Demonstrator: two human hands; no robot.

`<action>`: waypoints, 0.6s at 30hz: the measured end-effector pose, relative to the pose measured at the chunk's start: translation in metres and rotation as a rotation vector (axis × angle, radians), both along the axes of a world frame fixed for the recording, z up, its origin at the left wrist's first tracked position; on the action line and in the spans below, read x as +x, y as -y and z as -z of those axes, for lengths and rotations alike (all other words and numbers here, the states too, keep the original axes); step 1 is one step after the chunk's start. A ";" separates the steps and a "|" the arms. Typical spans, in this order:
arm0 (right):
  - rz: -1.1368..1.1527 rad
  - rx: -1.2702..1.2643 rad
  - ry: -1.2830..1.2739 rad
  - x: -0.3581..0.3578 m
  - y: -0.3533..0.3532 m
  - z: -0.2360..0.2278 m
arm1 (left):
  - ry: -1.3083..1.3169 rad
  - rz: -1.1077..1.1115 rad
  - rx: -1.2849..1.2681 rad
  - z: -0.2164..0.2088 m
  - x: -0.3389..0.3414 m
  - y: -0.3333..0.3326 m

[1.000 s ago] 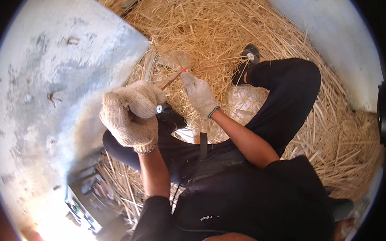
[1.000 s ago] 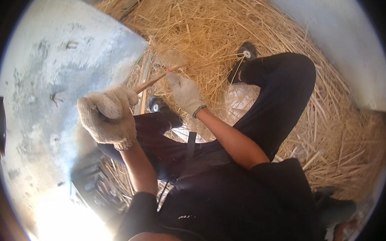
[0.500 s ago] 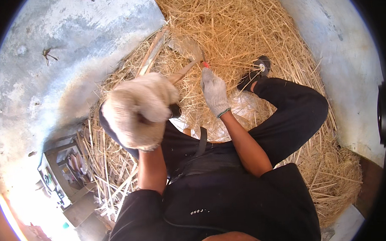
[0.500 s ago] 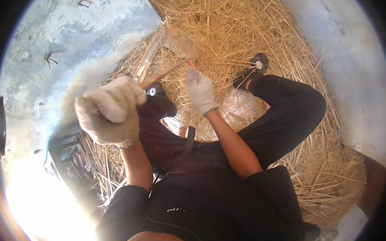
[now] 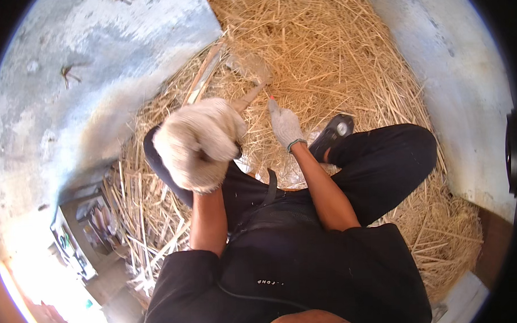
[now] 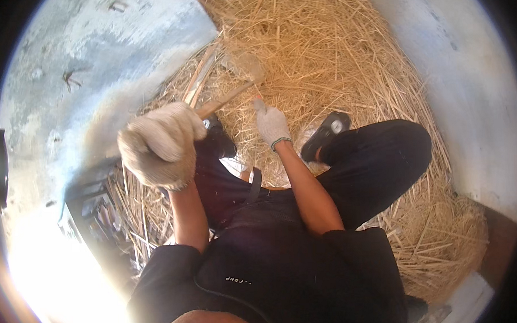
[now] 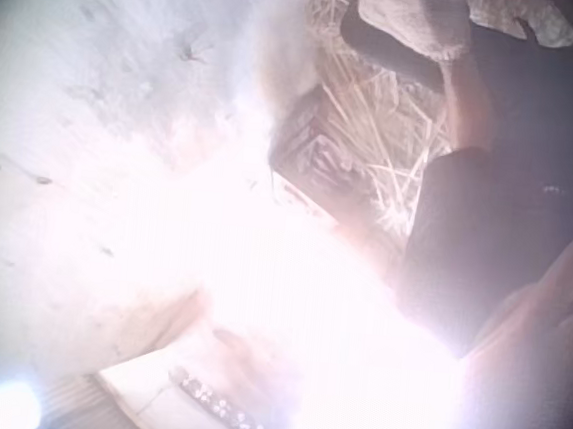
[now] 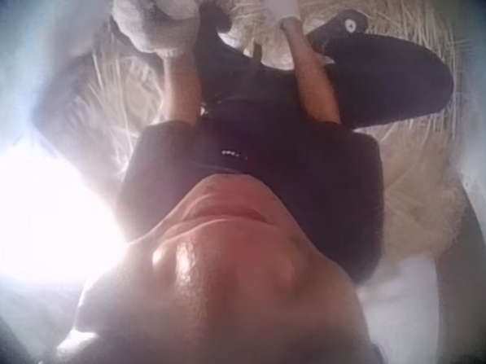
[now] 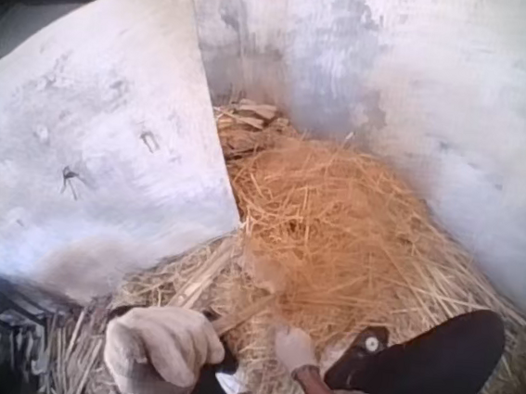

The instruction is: The person strips bark from a wooden branch using a small knife.

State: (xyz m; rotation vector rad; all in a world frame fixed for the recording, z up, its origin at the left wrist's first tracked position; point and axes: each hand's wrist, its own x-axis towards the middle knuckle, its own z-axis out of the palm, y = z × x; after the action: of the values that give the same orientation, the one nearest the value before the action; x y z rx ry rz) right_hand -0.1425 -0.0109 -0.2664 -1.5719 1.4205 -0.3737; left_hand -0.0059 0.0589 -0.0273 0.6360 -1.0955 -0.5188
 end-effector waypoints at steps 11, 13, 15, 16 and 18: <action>0.101 0.218 0.185 -0.016 0.027 -0.004 | -0.372 -0.119 0.155 0.010 0.027 -0.005; 0.048 0.222 0.233 -0.016 0.034 -0.015 | -0.361 -0.129 0.150 0.005 0.035 -0.005; 0.019 0.226 0.293 -0.014 0.039 -0.046 | -0.400 -0.127 0.109 -0.001 0.033 -0.002; -0.029 0.194 0.282 -0.013 0.044 -0.063 | -0.380 -0.131 0.100 -0.003 0.032 0.002; -0.126 0.135 0.273 -0.007 0.053 -0.084 | -0.329 -0.138 0.089 -0.008 0.033 0.014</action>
State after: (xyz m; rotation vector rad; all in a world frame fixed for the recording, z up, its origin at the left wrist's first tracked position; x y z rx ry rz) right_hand -0.1492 -0.0640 -0.1827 -1.4321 1.1095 -0.3927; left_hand 0.0273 0.0450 -0.0193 0.6713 -0.7167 -0.5331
